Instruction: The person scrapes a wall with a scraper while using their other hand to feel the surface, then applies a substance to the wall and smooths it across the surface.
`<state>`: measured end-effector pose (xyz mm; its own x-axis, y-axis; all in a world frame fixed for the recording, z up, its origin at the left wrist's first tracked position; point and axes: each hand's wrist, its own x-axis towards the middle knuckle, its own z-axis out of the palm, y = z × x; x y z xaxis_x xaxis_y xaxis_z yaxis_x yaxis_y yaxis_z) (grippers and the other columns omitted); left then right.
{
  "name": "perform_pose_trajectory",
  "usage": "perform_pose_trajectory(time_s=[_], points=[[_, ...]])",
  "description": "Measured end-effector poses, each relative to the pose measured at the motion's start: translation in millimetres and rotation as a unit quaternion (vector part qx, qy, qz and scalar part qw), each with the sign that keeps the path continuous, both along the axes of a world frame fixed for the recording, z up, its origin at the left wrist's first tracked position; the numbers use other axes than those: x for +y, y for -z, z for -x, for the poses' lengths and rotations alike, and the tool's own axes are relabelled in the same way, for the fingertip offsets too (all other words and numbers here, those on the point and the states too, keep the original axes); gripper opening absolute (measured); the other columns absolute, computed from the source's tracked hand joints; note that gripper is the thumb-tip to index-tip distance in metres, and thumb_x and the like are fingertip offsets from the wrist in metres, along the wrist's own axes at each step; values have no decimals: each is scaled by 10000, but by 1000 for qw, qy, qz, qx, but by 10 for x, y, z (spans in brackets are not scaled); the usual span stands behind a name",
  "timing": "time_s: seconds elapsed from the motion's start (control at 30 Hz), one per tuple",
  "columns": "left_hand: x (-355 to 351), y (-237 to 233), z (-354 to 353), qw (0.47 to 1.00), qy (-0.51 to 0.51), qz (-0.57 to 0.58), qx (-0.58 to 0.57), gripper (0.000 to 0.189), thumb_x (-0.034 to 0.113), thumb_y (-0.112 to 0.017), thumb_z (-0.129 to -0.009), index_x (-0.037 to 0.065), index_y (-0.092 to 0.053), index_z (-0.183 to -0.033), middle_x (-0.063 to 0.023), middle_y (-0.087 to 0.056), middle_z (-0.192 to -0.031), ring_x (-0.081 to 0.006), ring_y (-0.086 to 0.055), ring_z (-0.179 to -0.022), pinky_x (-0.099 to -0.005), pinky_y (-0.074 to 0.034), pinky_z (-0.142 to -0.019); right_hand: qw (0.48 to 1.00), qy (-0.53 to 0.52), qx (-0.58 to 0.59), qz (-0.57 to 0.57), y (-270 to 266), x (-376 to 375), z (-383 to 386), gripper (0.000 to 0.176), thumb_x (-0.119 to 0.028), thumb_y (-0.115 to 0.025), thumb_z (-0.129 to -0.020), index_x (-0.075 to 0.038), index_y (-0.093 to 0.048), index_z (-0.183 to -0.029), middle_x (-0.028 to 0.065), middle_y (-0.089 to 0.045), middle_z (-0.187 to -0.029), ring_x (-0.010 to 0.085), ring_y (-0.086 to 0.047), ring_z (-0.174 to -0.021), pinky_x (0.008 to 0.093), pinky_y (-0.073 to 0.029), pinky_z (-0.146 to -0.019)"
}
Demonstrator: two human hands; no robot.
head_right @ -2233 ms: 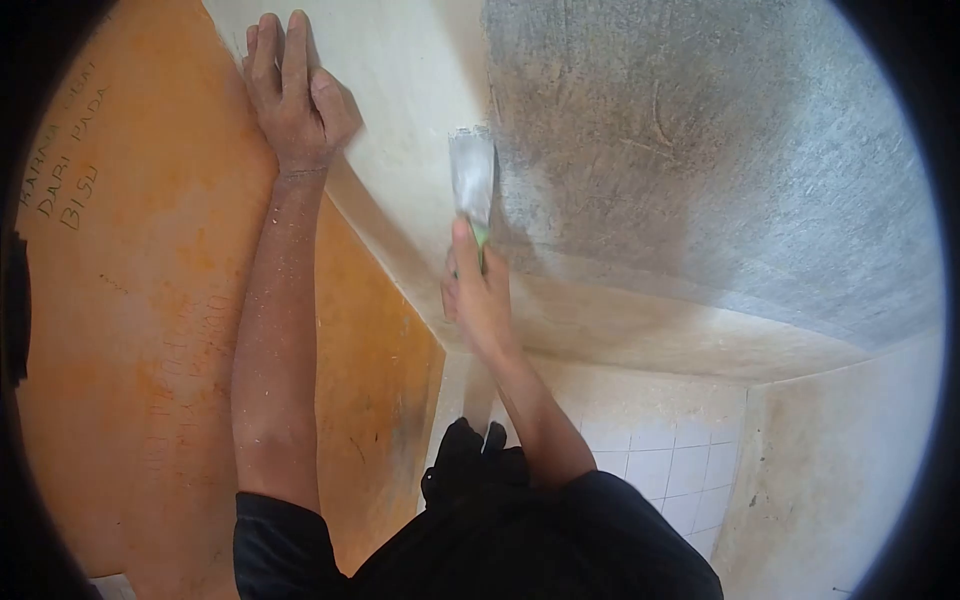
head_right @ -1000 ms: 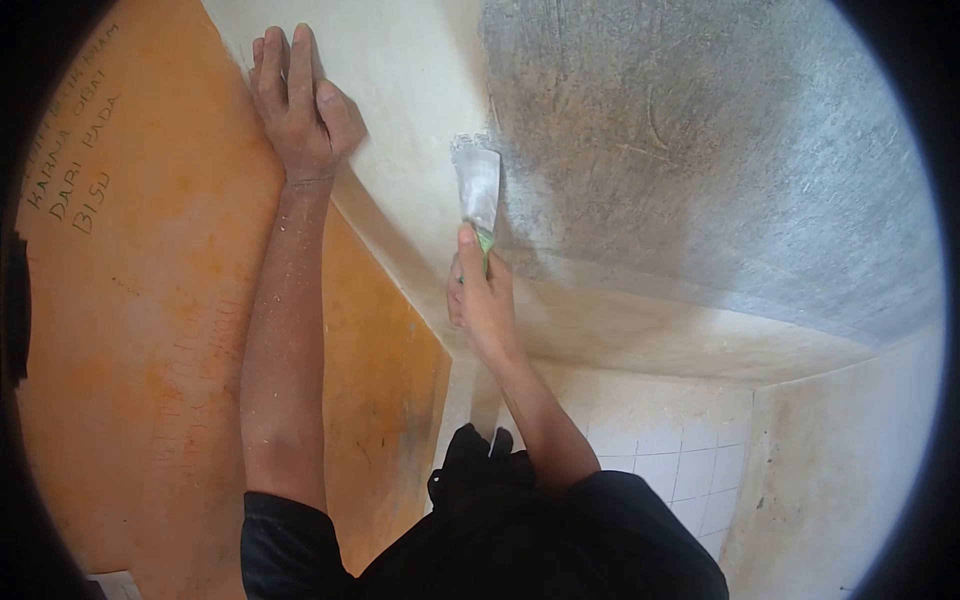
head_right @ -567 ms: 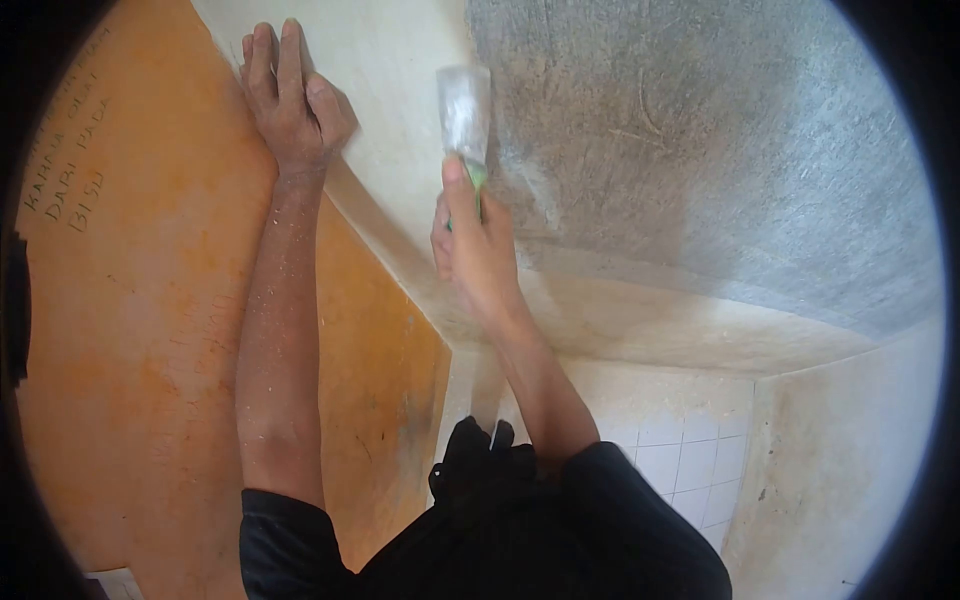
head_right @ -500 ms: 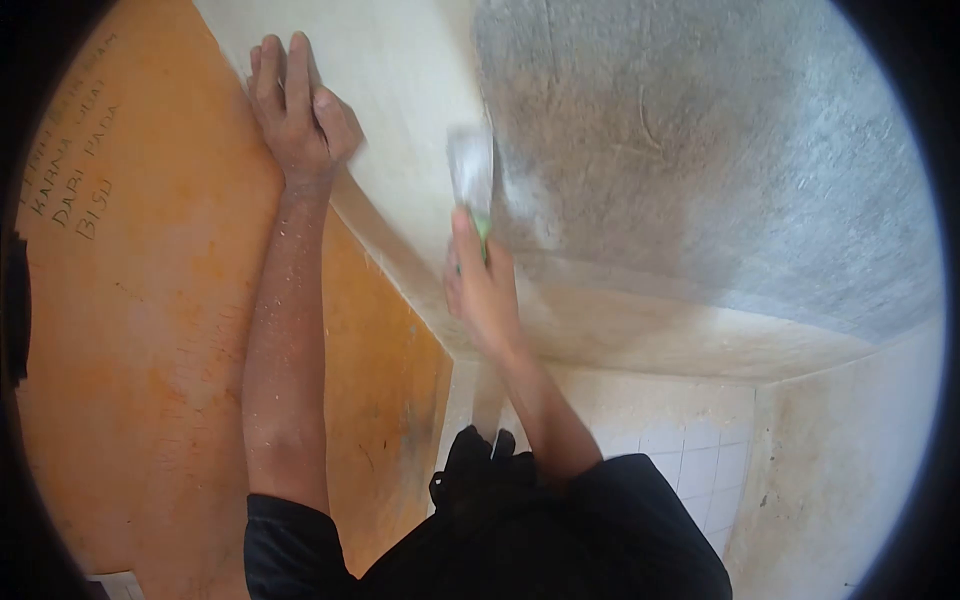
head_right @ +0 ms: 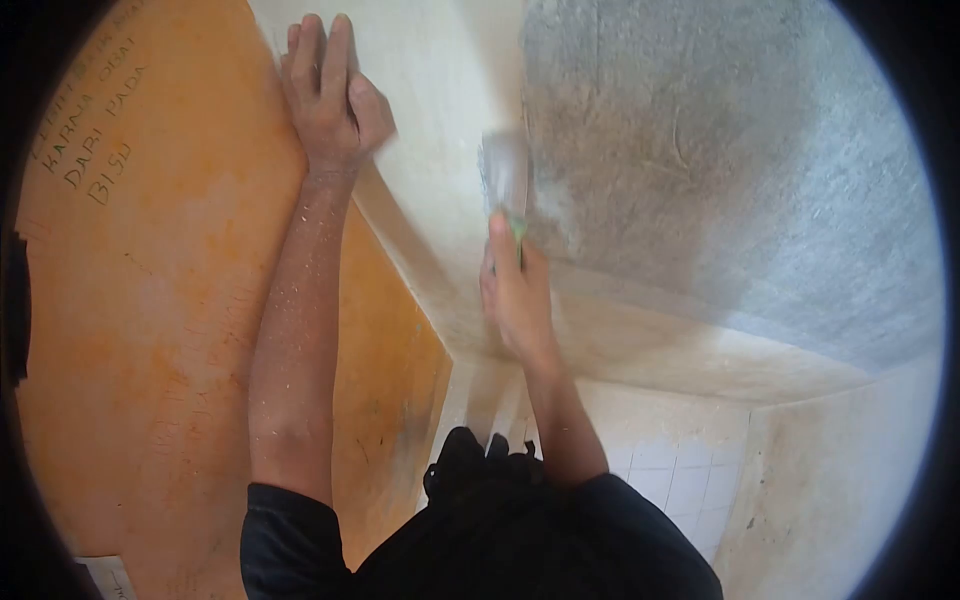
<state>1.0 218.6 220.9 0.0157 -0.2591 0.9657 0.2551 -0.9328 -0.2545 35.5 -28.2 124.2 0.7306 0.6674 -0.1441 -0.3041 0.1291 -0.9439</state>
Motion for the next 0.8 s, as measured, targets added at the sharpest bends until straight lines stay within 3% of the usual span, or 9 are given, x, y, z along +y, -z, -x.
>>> perform_pose_trajectory(time_s=[0.07,0.17,0.23,0.33,0.5,0.67,0.73,0.8], points=[[-40,-21,-47,1000,17,-14,-8,532,123,-434,-850,6,-544,-1357,-227,-441,-1420,-416,-400,-1335,-529,-333,-1105,995,7,-67,-75,-352,18,-116,503,-522,-479,-1005,-138,-426,-684,-59,-334,-523,41,-285,-404,222,-191,-364],[0,-33,-38,1000,11,-15,-19,534,123,-432,-846,7,-548,-1355,-222,-438,-1426,-413,-399,-1340,-522,-328,-1110,994,-14,-73,-78,-462,-128,-291,557,-561,-445,-1003,-128,-413,-654,-50,-337,-515,45,-286,-401,219,-196,-369],[-1,-15,-41,1000,15,-10,-19,524,120,-431,-854,8,-554,-1350,-224,-438,-1429,-414,-397,-1343,-519,-330,-1105,993,-1,-100,-67,-40,-153,-273,588,-592,-428,-996,-121,-408,-645,-45,-328,-511,46,-284,-399,218,-195,-370],[-45,-4,-7,1000,-5,0,-6,521,117,-435,-853,9,-559,-1347,-226,-443,-1428,-415,-397,-1343,-516,-329,-1104,998,-13,-46,-28,337,-259,-170,591,-595,-434,-993,-125,-405,-637,-50,-318,-517,43,-282,-402,214,-192,-367],[-24,-19,-41,1000,14,-7,-19,530,111,-441,-842,5,-557,-1348,-229,-450,-1421,-417,-395,-1345,-514,-325,-1108,999,-26,2,-42,-26,-116,-86,554,-577,-450,-995,-126,-422,-675,-49,-336,-531,36,-290,-403,207,-193,-361],[28,41,-20,1000,-9,11,-2,524,107,-437,-846,-6,-555,-1344,-239,-451,-1417,-419,-397,-1342,-520,-326,-1109,998,-22,10,-52,221,-127,10,526,-575,-456,-993,-126,-429,-720,-49,-353,-547,34,-286,-406,210,-190,-361],[82,27,-76,999,21,4,-33,553,126,-452,-819,91,-578,-1356,-177,-459,-1451,-363,-409,-1358,-513,-305,-1110,999,-20,32,-40,221,-107,-14,519,-574,-457,-993,-128,-427,-729,-49,-355,-550,33,-286,-408,210,-190,-362],[74,26,-75,999,18,7,-33,553,125,-450,-820,90,-576,-1357,-175,-458,-1453,-359,-405,-1363,-512,-304,-1110,998,-45,21,-49,2,-50,-42,514,-571,-460,-993,-134,-420,-725,-53,-340,-541,32,-280,-409,212,-192,-363]])
